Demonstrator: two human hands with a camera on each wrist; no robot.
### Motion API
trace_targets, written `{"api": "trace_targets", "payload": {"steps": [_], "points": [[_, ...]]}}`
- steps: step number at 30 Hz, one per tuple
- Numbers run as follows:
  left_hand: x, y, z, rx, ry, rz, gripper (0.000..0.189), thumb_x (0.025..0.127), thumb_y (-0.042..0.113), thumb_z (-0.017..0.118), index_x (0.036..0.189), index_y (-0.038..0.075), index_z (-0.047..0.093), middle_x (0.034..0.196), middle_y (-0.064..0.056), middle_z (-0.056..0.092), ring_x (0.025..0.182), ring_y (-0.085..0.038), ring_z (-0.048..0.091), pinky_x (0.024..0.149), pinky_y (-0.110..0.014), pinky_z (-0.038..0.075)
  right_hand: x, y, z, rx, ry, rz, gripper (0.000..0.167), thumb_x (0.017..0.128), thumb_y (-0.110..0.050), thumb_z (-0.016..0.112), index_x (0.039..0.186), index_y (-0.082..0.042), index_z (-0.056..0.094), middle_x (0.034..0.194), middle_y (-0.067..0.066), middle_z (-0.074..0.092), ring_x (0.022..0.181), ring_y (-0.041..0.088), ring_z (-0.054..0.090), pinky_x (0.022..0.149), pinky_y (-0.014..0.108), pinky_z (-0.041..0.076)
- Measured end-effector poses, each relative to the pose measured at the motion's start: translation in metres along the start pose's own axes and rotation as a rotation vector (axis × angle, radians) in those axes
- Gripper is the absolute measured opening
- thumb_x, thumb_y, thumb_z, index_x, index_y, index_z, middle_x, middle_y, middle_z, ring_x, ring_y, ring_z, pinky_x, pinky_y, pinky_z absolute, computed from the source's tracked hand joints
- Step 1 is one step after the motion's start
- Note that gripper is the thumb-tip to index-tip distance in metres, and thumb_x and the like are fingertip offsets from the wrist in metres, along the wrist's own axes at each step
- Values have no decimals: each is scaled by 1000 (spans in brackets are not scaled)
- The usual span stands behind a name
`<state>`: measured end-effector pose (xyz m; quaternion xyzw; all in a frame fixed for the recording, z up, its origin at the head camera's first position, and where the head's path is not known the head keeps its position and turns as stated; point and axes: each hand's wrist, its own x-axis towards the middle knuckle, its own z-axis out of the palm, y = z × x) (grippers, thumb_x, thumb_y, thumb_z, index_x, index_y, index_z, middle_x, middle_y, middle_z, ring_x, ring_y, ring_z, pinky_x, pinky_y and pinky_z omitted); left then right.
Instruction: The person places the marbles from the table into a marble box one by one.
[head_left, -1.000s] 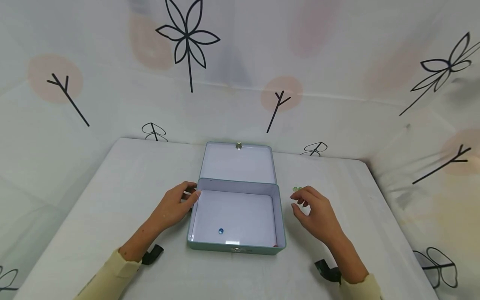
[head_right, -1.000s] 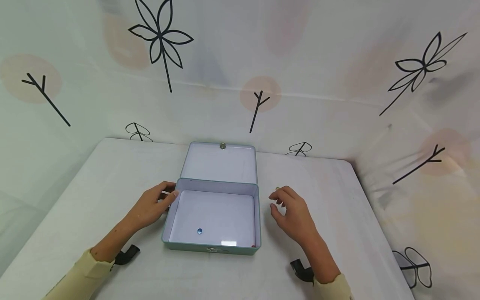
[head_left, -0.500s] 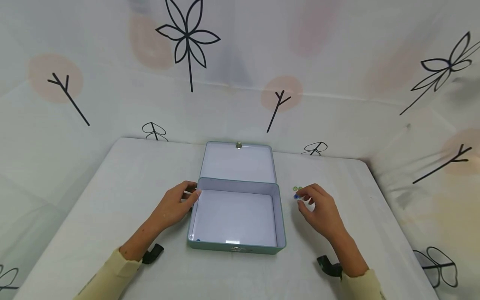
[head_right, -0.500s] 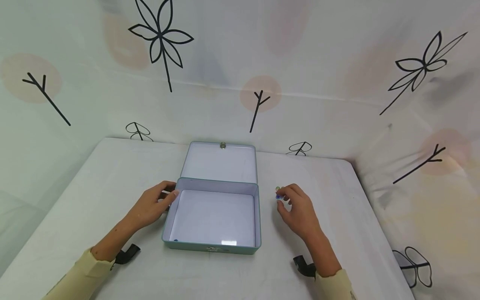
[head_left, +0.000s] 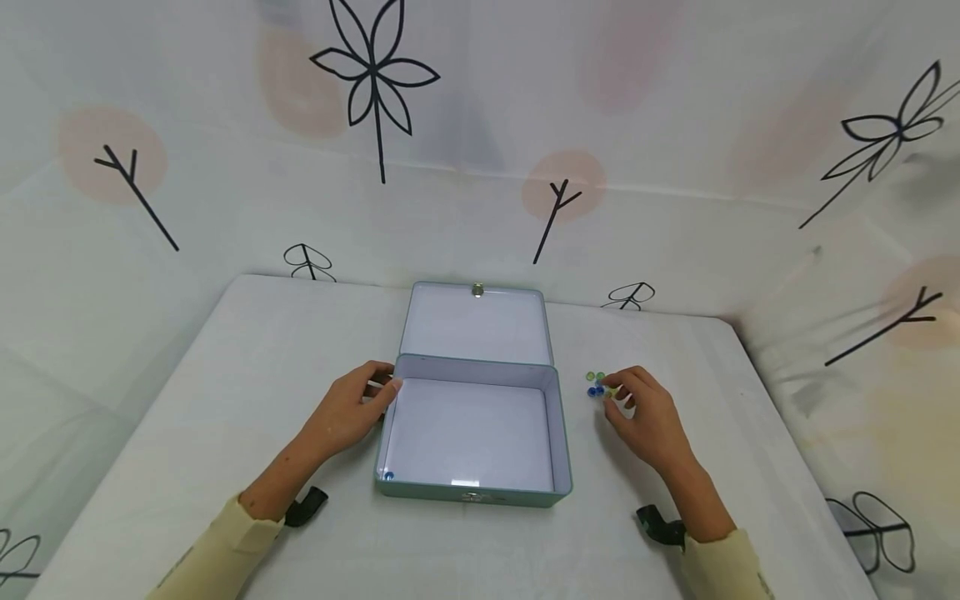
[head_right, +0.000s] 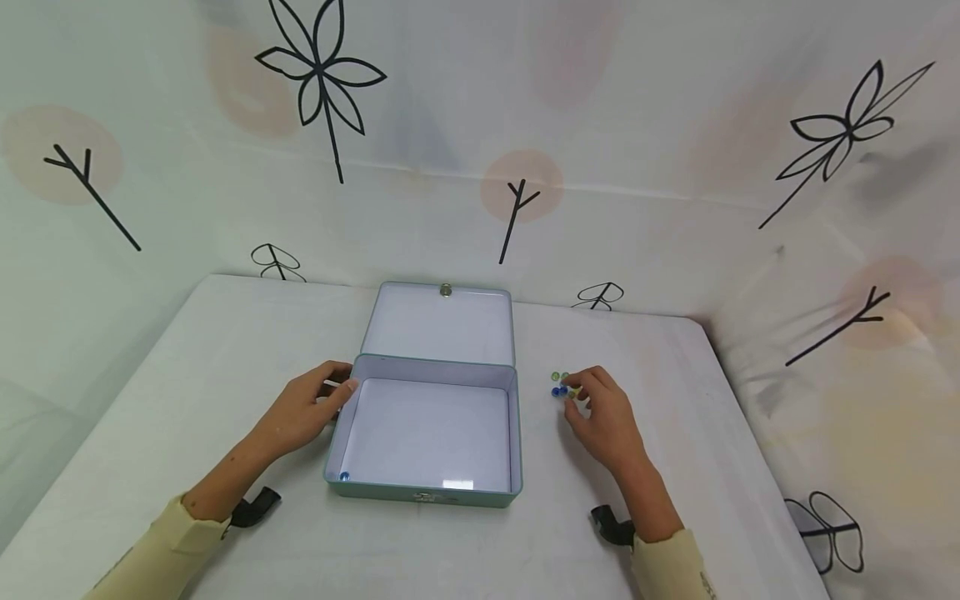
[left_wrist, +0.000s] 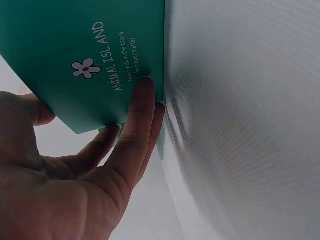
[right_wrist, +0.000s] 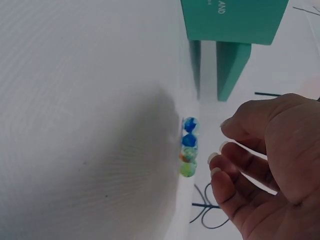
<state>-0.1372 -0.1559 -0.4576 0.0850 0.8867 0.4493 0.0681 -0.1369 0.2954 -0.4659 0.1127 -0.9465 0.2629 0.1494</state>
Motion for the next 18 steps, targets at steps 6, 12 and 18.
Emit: {"api": "trace_targets", "payload": {"steps": [6,12,18], "points": [[0,1,0,2,-5,-7,55,110,47,55,148,7,55,137,-12,65,122,-30,67,93,-41,62,0,4,3,-13,-25,41,23,89,5,78,111,-1,74,111,11,67,91,26,64,74,40,58],[1,0,0,0,-2,-6,54,110,46,56,147,7,55,136,-12,65,121,-29,67,92,-40,62,-1,12,6,-38,-55,78,22,89,4,77,110,-1,76,111,11,66,90,24,63,74,38,58],[1,-1,0,-5,1,-5,53,110,45,56,147,7,55,135,-11,65,121,-29,67,90,-39,62,-1,15,5,-52,-87,106,22,91,2,77,112,-1,77,110,11,65,89,22,62,74,35,57]]}}
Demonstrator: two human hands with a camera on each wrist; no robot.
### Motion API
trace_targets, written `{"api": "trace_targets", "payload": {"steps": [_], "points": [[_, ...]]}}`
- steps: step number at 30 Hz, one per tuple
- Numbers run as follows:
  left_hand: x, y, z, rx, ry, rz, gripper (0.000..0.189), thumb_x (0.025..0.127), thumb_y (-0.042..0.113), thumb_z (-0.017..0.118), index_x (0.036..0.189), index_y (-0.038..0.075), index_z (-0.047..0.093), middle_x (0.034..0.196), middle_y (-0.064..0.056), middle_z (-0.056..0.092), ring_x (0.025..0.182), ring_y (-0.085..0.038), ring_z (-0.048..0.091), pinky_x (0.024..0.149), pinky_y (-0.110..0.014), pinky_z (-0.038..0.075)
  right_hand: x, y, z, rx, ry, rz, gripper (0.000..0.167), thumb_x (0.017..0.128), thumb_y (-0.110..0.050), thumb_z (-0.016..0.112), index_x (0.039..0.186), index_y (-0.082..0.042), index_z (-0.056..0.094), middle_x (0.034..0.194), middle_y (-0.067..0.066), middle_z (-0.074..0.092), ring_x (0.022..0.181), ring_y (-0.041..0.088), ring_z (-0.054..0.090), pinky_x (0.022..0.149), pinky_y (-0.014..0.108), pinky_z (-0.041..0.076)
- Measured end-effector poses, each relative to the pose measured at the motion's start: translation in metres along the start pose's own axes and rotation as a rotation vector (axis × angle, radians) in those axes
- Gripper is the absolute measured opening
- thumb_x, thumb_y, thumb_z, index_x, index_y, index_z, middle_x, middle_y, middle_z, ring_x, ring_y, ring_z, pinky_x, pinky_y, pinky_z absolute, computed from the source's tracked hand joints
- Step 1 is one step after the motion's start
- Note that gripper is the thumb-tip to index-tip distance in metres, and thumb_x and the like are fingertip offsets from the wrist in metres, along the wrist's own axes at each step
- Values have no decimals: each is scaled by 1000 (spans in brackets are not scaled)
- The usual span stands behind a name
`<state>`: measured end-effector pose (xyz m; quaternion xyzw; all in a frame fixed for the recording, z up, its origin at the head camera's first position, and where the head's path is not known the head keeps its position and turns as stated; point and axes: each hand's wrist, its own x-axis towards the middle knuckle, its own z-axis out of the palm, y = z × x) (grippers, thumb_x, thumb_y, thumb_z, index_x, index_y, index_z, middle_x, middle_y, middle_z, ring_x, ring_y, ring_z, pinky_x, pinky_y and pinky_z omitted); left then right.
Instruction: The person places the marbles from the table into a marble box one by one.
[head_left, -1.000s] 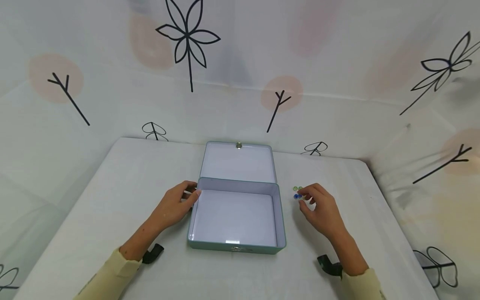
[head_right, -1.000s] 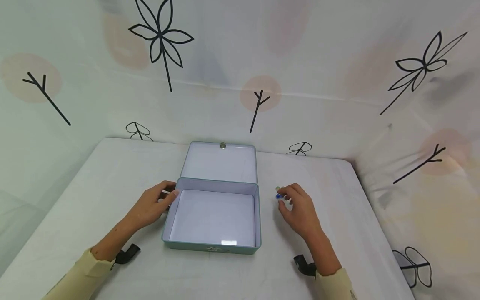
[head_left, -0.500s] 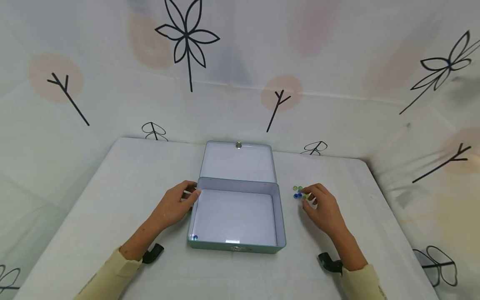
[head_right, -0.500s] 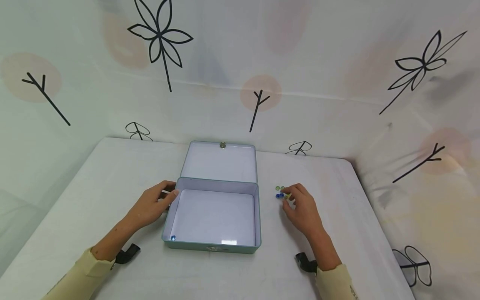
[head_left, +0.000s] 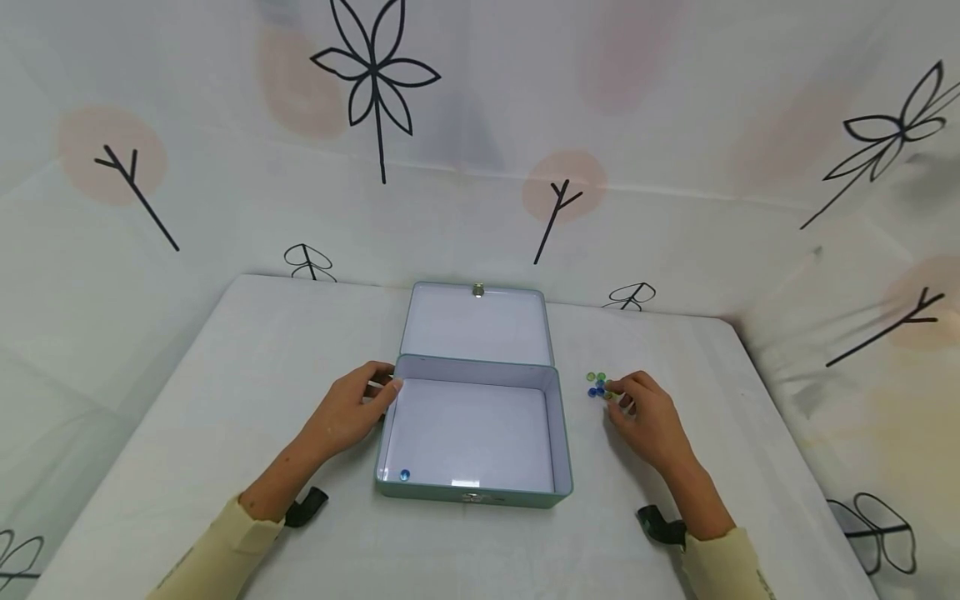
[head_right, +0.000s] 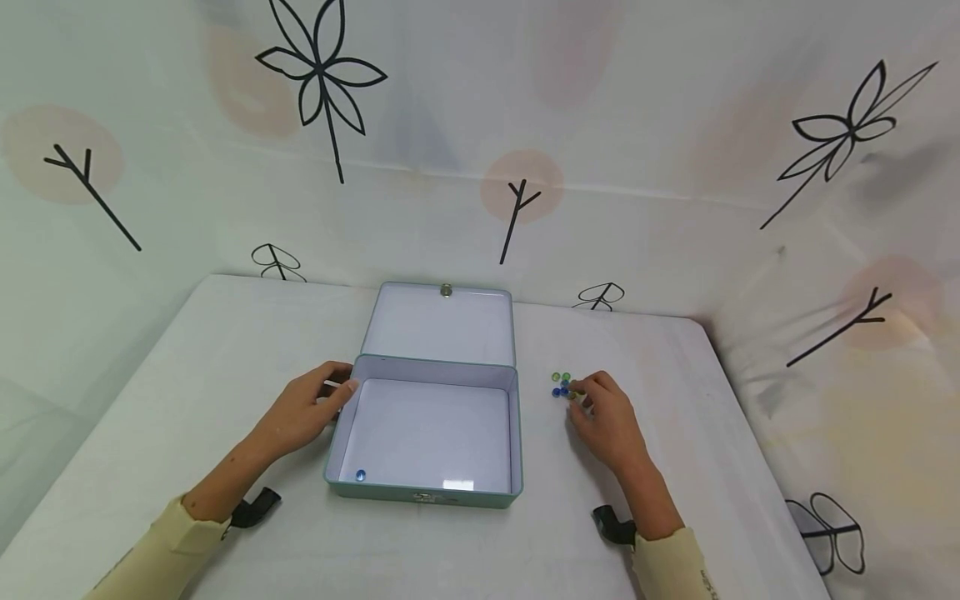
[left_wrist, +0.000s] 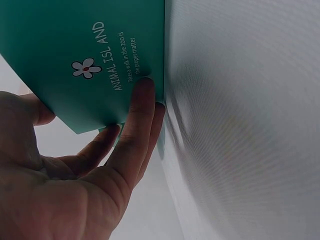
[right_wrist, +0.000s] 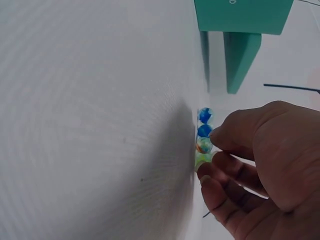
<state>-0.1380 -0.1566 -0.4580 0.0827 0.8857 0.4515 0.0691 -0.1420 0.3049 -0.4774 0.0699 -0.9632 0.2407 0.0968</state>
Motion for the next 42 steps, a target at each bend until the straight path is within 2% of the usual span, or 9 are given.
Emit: {"api": "trace_targets", "payload": {"steps": [13,21,34,42], "points": [[-1,0,0,12,-1,4,55,110,46,55,148,6,55,136,-12,65,122,-30,67,92,-41,62,-1,1,0,-6,0,36,16,89,3,76,105,-1,75,105,12,66,88,25,65,77,43,58],[-1,0,0,9,0,6,55,110,47,56,147,6,55,136,-12,66,122,-30,67,93,-42,61,-1,1,-1,-9,-35,50,14,88,2,79,100,-3,74,95,9,68,83,22,63,74,38,57],[-1,1,0,5,-1,2,54,110,46,56,147,7,55,135,-12,66,122,-29,67,93,-41,62,-1,-5,-5,4,-30,30,14,89,1,78,101,-4,73,93,7,68,83,21,63,72,36,57],[-1,0,-1,9,2,15,54,111,45,56,147,5,55,135,-13,66,122,-31,67,91,-40,62,-4,-16,-8,36,27,-35,14,89,2,80,99,-5,73,94,5,68,82,19,65,71,34,59]]}}
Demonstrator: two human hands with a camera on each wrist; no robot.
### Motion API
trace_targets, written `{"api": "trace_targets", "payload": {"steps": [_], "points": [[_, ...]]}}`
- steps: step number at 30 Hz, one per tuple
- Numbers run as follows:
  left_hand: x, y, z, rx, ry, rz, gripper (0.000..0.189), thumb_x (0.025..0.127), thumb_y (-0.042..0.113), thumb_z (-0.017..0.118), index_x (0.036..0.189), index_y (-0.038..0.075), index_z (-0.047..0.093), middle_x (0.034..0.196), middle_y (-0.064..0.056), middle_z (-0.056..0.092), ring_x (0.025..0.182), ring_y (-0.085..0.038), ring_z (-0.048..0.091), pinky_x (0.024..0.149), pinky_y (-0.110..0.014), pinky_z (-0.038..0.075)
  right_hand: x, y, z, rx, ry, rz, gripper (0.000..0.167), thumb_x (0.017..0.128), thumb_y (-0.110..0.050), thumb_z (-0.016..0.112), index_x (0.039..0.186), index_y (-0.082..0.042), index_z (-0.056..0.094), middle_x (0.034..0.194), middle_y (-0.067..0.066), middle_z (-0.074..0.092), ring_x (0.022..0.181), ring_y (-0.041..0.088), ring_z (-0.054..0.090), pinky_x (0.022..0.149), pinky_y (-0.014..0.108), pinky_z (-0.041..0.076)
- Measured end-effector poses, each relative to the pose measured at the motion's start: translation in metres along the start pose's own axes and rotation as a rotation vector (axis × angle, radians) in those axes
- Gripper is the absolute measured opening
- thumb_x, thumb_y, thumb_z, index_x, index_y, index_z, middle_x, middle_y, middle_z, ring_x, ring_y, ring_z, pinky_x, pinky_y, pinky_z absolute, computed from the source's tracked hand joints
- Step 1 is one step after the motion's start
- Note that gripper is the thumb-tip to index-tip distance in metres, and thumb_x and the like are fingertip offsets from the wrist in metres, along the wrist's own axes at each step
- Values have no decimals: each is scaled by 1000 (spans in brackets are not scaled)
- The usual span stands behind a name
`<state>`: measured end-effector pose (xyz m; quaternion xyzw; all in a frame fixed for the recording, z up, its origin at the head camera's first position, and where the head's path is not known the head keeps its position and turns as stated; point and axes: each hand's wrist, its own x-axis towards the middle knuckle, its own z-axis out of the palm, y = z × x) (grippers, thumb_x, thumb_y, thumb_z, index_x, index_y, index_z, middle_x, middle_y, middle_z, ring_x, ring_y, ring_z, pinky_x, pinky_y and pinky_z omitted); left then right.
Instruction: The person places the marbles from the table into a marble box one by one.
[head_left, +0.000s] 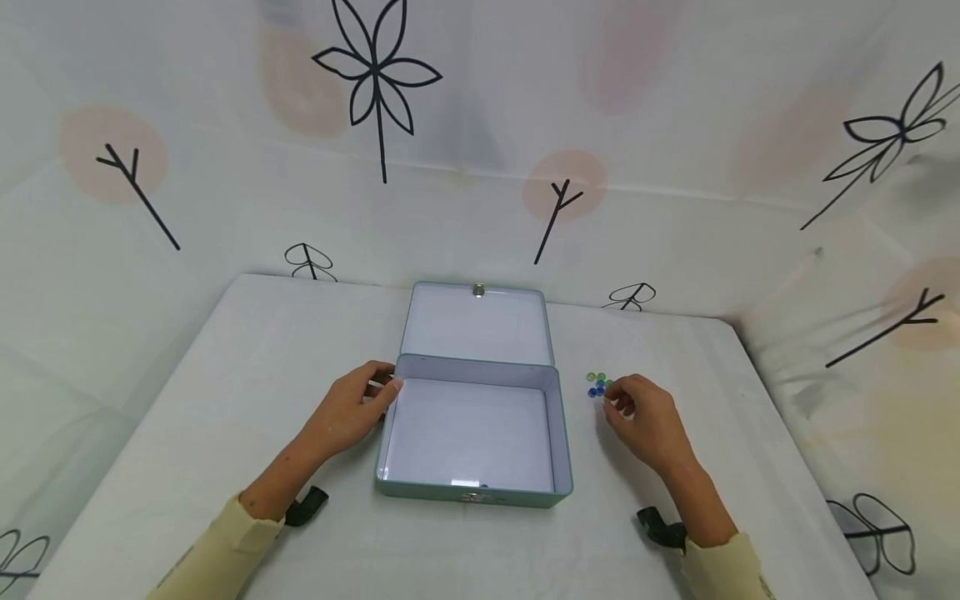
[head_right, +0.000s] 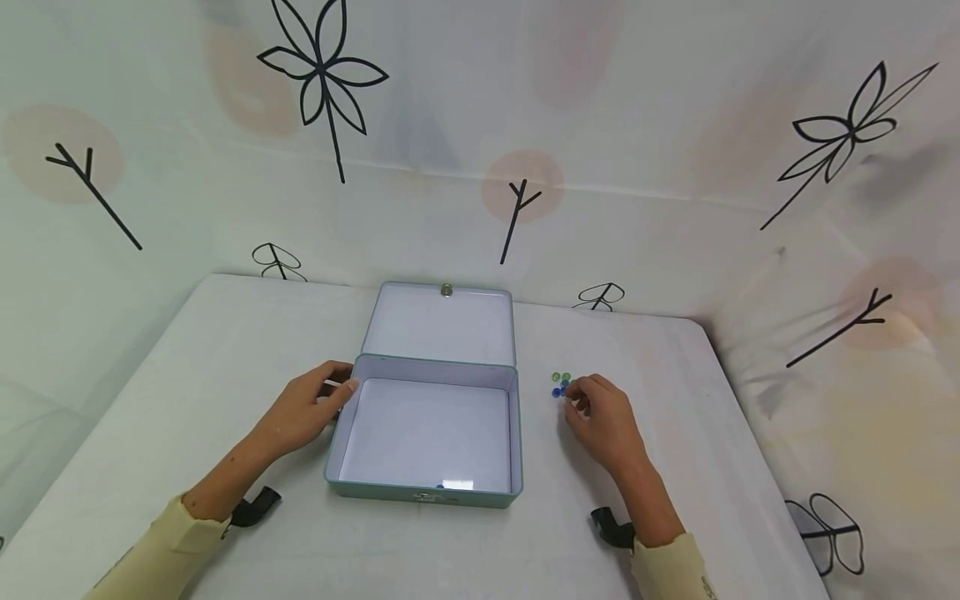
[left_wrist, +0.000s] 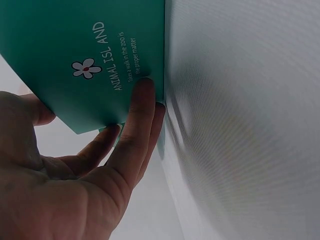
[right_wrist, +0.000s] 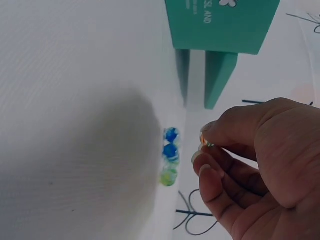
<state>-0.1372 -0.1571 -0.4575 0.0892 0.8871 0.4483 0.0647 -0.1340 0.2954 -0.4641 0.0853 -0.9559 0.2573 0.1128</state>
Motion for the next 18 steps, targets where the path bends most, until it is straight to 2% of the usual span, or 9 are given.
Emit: {"api": "trace_targets", "payload": {"steps": [8,18], "points": [[1,2,-1,-13,-10,-12,55,110,46,56,148,6,55,136,-12,65,122,-30,67,91,-39,62,-2,-18,-6,6,46,-72,17,87,2,82,101,-5,75,95,3,69,81,19,65,69,32,59],[0,2,0,-12,-12,-16,54,110,45,57,148,6,55,136,-12,65,122,-30,67,90,-38,63,-6,-39,-15,28,73,-157,19,87,4,82,100,-7,74,97,0,69,81,16,64,68,39,60]]}}
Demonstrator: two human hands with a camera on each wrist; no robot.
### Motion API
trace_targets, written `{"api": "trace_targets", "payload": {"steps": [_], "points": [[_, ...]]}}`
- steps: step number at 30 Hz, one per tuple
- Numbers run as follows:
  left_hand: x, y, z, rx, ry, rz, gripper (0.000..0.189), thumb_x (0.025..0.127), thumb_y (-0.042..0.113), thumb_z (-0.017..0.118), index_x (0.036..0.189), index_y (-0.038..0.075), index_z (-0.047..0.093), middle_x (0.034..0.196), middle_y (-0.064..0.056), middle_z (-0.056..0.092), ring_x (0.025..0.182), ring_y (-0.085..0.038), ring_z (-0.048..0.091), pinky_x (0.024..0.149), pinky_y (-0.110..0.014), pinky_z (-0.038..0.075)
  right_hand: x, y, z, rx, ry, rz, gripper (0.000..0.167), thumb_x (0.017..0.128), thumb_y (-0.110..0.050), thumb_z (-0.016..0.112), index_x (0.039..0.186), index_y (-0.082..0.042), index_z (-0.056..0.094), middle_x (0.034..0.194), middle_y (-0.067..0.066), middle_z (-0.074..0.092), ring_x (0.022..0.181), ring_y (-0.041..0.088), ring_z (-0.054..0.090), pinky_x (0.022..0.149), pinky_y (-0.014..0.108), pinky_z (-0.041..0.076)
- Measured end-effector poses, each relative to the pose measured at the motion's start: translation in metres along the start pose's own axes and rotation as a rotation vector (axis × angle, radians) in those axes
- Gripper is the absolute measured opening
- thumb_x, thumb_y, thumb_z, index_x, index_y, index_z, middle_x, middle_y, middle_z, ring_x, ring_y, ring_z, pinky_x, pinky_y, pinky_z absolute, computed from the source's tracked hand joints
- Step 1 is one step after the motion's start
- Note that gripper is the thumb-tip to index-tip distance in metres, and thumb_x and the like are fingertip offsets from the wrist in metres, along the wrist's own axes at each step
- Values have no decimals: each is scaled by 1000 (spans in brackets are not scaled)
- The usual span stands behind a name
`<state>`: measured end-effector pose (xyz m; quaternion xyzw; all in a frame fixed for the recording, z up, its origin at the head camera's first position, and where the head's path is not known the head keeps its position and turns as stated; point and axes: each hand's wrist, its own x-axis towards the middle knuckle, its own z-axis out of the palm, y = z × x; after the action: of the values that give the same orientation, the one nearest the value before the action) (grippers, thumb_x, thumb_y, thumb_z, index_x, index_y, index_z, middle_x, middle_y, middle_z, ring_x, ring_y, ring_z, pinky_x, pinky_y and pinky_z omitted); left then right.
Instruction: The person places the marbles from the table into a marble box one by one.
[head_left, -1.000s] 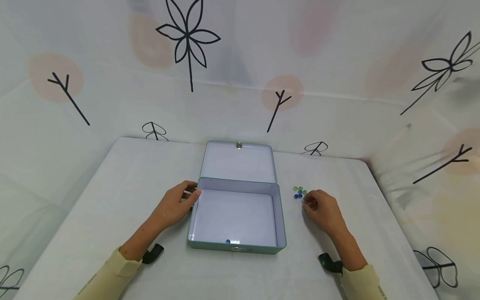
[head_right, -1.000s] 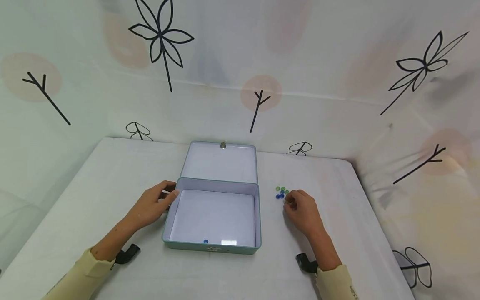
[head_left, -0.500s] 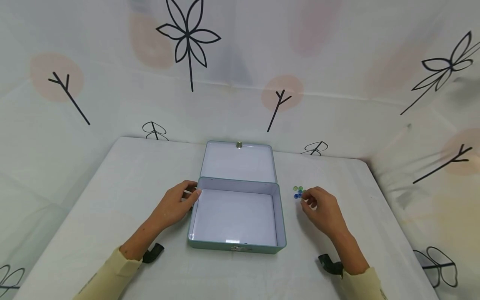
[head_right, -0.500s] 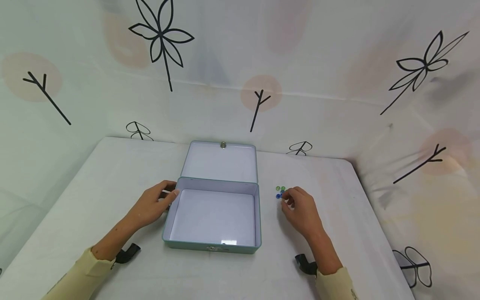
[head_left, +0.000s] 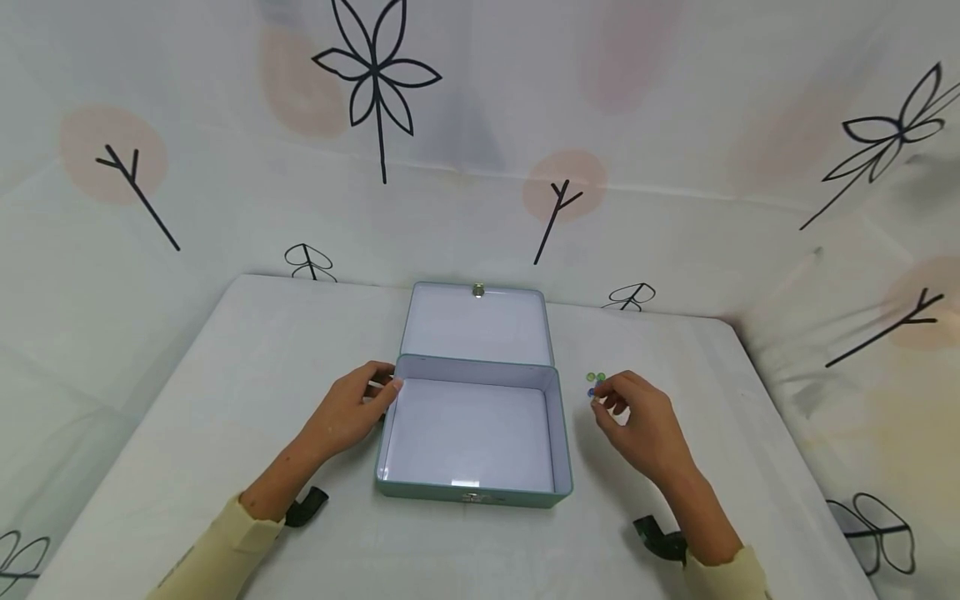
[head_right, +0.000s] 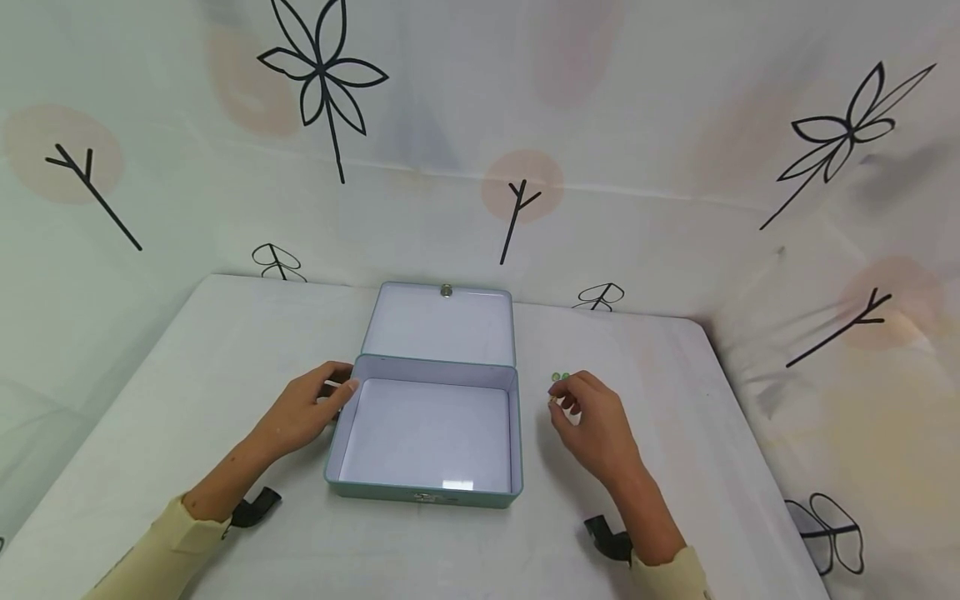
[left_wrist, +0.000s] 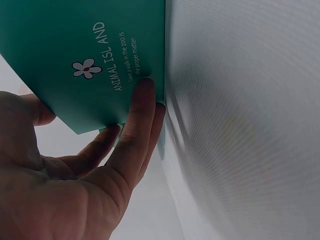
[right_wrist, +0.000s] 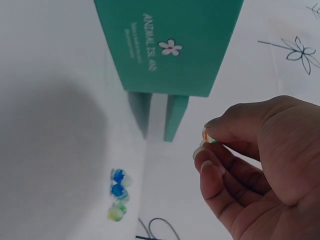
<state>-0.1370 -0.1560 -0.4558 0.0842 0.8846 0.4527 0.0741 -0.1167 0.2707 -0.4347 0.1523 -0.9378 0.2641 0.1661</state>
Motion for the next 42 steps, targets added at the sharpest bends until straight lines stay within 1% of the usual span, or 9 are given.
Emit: {"api": "trace_targets", "payload": {"steps": [2,8,10,18,23,28,33,37,42], "points": [[0,0,0,0,1,0,54,110,45,57,148,6,55,135,-12,65,122,-30,67,90,-38,62,0,-4,-1,6,14,-27,21,86,4,82,100,-9,73,97,-1,69,81,15,64,67,37,59],[0,0,1,-5,6,6,54,110,46,56,147,6,55,135,-12,66,122,-30,67,90,-39,62,-1,-12,-2,51,52,-98,24,84,7,82,99,-10,73,98,-3,69,80,15,65,68,13,47],[0,-1,1,-5,6,6,55,110,46,56,147,6,55,134,-12,66,122,-30,67,90,-39,62,-1,-14,-2,61,60,-109,25,84,8,82,99,-10,72,98,-4,69,80,15,65,68,10,45],[0,-1,1,-1,4,-2,55,110,46,56,148,6,55,135,-12,66,122,-30,67,92,-40,62,-3,-25,-1,79,62,-134,28,83,9,83,101,-10,72,99,-5,69,81,16,64,72,8,46],[-1,-1,1,1,3,0,55,110,46,56,148,6,55,136,-12,65,123,-30,67,93,-41,62,-4,-31,0,89,55,-150,30,83,9,83,102,-10,72,100,-5,68,82,12,62,73,7,46],[-1,-1,1,-3,4,4,55,110,45,56,148,6,55,135,-12,65,122,-30,67,92,-40,62,-5,-36,2,96,41,-161,31,82,9,84,103,-11,72,100,-6,68,82,13,62,73,7,47],[-1,-2,1,-1,4,9,55,110,46,56,148,6,55,135,-12,66,122,-30,67,91,-39,62,-6,-39,4,107,31,-168,32,82,8,84,103,-12,72,100,-5,68,82,14,63,72,8,47],[0,-2,1,4,5,8,55,110,46,56,148,6,55,136,-12,66,121,-29,67,92,-40,62,-6,-39,6,118,24,-177,31,81,9,85,103,-10,72,100,-3,68,81,16,63,72,8,46],[-1,-2,1,7,7,10,55,110,46,56,148,6,55,136,-13,66,121,-29,67,92,-40,62,-5,-38,7,104,20,-175,31,81,8,85,103,-9,72,100,-1,69,81,14,63,72,7,46]]}}
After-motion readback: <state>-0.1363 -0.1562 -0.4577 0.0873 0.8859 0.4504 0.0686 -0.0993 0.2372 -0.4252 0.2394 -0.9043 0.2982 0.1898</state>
